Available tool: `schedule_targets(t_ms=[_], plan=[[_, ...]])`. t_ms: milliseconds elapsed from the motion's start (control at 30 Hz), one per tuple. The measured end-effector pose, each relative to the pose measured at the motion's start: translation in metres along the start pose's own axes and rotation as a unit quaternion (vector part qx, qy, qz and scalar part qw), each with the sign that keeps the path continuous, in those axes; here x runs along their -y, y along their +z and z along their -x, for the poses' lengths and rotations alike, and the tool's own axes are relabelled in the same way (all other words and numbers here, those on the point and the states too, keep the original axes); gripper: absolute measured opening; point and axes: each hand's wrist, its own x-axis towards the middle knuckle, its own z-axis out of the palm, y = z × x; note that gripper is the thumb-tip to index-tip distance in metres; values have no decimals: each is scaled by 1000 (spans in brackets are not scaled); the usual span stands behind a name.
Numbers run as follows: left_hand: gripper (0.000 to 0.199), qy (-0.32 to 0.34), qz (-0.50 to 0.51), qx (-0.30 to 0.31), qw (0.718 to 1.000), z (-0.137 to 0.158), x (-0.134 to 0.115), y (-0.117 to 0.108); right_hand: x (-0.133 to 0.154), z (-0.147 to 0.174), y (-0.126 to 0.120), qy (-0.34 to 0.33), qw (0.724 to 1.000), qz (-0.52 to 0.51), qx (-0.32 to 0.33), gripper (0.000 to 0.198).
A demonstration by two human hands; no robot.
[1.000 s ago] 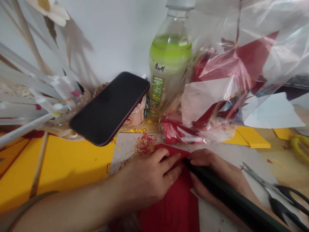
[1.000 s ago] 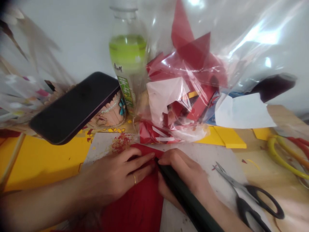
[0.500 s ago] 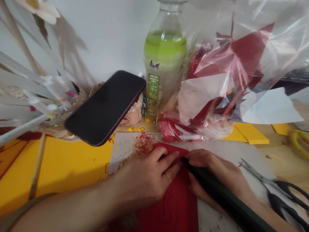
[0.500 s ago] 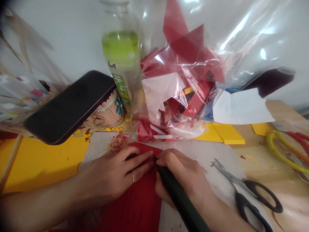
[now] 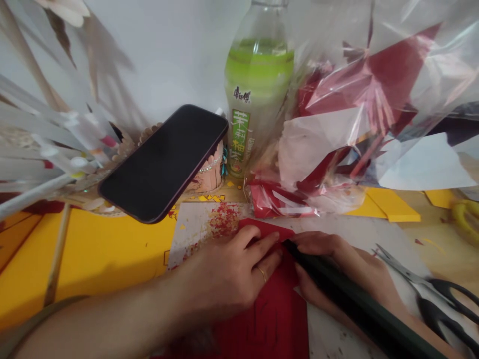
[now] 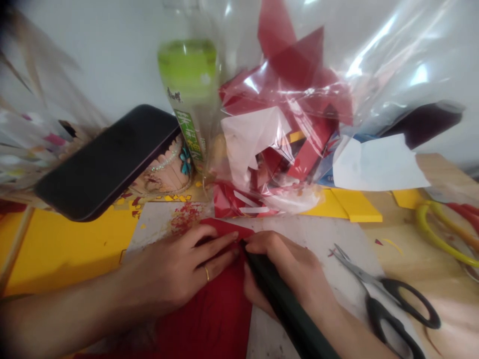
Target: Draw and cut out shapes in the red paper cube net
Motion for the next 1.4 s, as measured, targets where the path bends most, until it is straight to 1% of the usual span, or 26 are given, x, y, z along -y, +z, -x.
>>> schedule_targets(t_ms=[267, 433, 600, 733, 867, 1067, 1267, 1400], plan=[[30, -6, 7, -10, 1000, 1, -1, 2, -1, -2, 1, -7, 1000, -2, 4, 29], [28, 3, -1, -7, 1000, -1, 1, -1, -1, -3, 1, -10, 1000, -9, 22, 29], [29, -2, -8, -1, 1000, -1, 1, -2, 1, -2, -2, 26, 999, -32, 7, 25], [28, 7, -3, -1, 1000, -1, 1, -2, 2, -2, -2, 43, 998, -39, 10, 26], [28, -7, -4, -10, 1000, 0, 0, 0, 2, -2, 0, 36, 998, -45, 6, 27], [27, 5, -13, -7, 1000, -2, 1, -2, 2, -2, 3, 35, 997, -67, -8, 25], [32, 8, -16, 5, 1000, -2, 0, -3, 1, -1, 7, 37, 998, -48, -16, 22], [30, -4, -6, 4, 1000, -1, -1, -2, 1, -2, 2, 38, 998, -43, -4, 23]])
